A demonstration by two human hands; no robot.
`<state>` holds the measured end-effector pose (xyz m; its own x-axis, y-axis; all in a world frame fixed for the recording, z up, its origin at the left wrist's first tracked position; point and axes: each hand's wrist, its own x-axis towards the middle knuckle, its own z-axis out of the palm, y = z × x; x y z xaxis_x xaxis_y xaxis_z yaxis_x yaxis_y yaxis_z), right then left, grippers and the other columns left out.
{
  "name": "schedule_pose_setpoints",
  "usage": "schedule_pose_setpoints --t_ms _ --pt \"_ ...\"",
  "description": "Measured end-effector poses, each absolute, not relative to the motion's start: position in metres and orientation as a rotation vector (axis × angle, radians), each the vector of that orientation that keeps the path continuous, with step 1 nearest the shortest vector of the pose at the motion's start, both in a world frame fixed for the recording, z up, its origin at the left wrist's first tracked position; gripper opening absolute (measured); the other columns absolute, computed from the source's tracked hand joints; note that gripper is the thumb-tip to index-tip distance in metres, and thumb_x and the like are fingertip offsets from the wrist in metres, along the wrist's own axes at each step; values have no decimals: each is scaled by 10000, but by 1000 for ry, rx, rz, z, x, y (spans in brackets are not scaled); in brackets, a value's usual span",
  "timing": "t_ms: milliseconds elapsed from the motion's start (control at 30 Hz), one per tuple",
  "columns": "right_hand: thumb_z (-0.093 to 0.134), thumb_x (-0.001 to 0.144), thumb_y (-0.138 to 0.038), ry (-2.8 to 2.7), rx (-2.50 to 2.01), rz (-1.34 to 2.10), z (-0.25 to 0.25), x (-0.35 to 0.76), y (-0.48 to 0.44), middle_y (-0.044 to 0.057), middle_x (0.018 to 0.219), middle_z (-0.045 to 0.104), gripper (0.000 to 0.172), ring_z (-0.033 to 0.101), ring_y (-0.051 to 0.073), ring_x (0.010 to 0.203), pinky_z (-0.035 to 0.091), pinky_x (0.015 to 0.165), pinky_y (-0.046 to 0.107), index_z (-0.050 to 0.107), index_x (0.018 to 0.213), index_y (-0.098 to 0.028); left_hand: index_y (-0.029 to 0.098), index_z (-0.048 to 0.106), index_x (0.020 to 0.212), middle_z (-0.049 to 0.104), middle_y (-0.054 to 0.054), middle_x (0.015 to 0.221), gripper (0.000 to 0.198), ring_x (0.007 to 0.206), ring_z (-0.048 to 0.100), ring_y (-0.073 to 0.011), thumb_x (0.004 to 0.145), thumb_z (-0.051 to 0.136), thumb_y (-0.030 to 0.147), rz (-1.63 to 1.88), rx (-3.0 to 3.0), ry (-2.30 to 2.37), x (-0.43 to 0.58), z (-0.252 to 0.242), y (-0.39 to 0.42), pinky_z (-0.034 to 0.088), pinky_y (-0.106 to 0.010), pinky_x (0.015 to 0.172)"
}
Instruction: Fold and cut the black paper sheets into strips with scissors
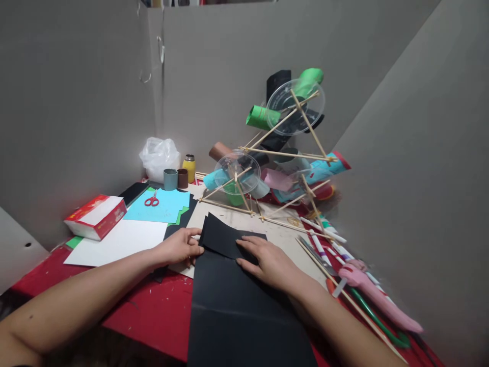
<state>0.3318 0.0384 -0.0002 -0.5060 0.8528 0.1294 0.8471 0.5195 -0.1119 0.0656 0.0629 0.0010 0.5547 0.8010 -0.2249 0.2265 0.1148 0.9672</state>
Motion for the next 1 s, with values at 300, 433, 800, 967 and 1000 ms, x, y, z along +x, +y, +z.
schedule_pose_setpoints --t_ms 300,433,800,967,1000 --pt "509 872 -242 -2634 -1421 37 9 330 33 149 1147 675 355 641 264 1030 500 871 362 629 1190 -140 144 508 1247 507 63 568 521 473 518 -91 751 639 230 529 1419 932 65 4 61 423 -197 448" --pt "550 871 -430 -2614 -1455 -37 8 325 30 167 1119 679 461 637 292 1023 500 852 383 607 1213 -126 131 504 1235 501 68 563 537 467 508 -87 731 654 238 526 1419 949 66 6 60 417 -192 446" --pt "451 928 -394 -2603 -1643 -278 4 304 27 122 919 696 365 665 241 838 477 696 299 605 1162 -159 167 515 1235 553 49 615 530 479 514 -82 737 671 255 503 1432 921 65 6 61 420 -190 459" --pt "442 927 -303 -2611 -1639 -293 5 301 25 126 898 691 322 664 251 838 480 684 308 609 1155 -149 155 511 1230 515 69 589 528 464 490 -80 737 671 256 513 1433 929 65 5 61 430 -196 447" --pt "438 926 -297 -2614 -1638 -297 5 300 25 127 898 690 324 664 256 836 482 681 314 611 1154 -144 156 511 1230 520 68 592 530 466 493 -81 735 672 257 513 1434 930 65 5 61 431 -198 448"
